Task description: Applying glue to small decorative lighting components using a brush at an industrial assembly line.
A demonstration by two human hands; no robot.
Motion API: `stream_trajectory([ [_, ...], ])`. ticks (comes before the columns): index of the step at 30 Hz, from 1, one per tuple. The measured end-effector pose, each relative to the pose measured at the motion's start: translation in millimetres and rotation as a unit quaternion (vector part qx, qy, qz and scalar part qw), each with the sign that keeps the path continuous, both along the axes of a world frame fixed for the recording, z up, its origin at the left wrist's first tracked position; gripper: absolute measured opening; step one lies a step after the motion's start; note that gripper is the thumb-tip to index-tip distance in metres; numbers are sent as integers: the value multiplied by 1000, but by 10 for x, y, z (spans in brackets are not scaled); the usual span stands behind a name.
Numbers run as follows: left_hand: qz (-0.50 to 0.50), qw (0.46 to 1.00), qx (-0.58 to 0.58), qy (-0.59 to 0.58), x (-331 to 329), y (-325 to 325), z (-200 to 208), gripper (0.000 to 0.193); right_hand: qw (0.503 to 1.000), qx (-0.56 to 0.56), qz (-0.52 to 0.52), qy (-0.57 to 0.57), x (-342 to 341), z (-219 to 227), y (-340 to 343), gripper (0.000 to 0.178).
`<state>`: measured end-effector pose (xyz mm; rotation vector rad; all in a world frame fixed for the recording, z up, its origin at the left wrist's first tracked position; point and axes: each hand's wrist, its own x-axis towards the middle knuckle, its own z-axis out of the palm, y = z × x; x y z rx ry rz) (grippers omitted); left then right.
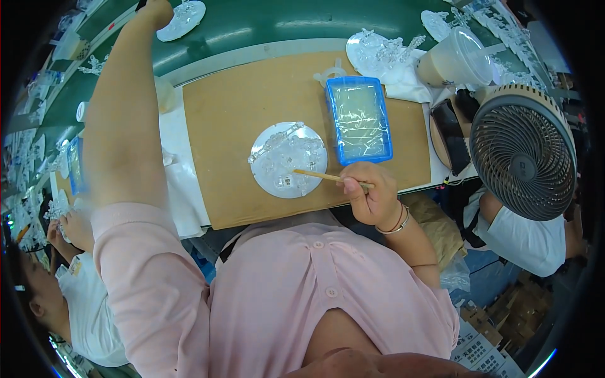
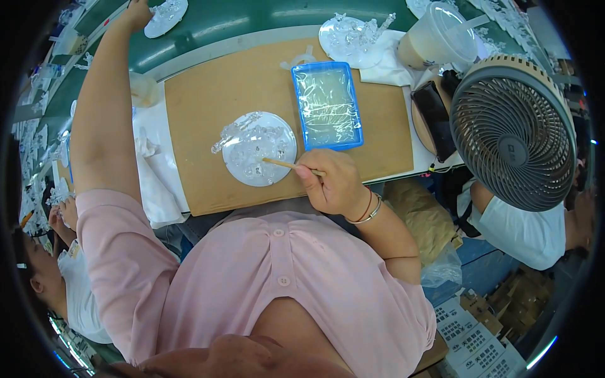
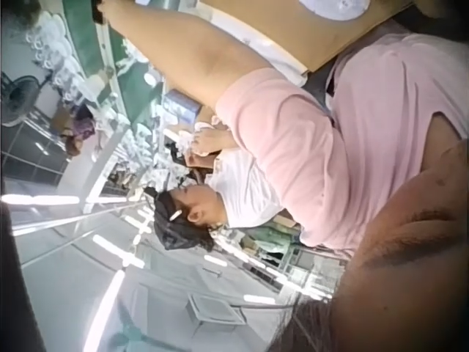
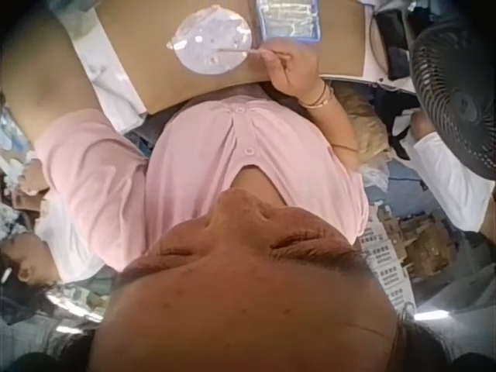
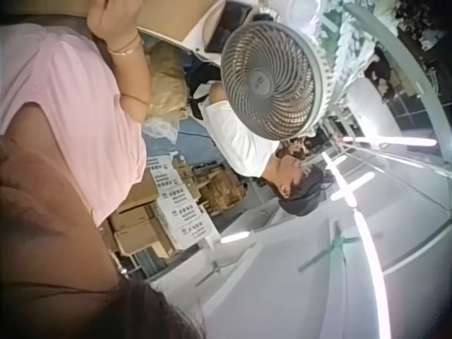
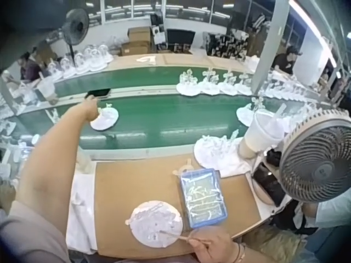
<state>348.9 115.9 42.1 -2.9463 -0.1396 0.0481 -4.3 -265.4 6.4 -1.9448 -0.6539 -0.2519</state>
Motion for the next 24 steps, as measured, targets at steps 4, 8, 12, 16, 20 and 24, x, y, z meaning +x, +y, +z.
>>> stream_trajectory([
  [4, -43, 993, 93, 58, 212, 47, -79, 35, 997, -52, -16, -60, 29, 129, 18, 6],
  [8, -55, 992, 83, -76, 265, 4, -138, 17, 981, -116, 70, -138, 32, 178, 125, 15],
  [12, -167, 970, 101, -145, -123, -598, 354, 13, 986, -111, 55, -109, 52, 135, 61, 17],
  [16, -434, 887, -80, -133, -821, -683, 700, 10, 989, -79, 58, -110, 46, 71, 15, 15],
  [20, -215, 948, 233, -27, -1638, -1148, 780, 13, 993, -79, 25, -90, 0, 76, -20, 13],
  [24, -313, 938, 146, -22, -1983, -932, 288, 24, 993, -95, -4, -62, 46, 180, -23, 5],
])
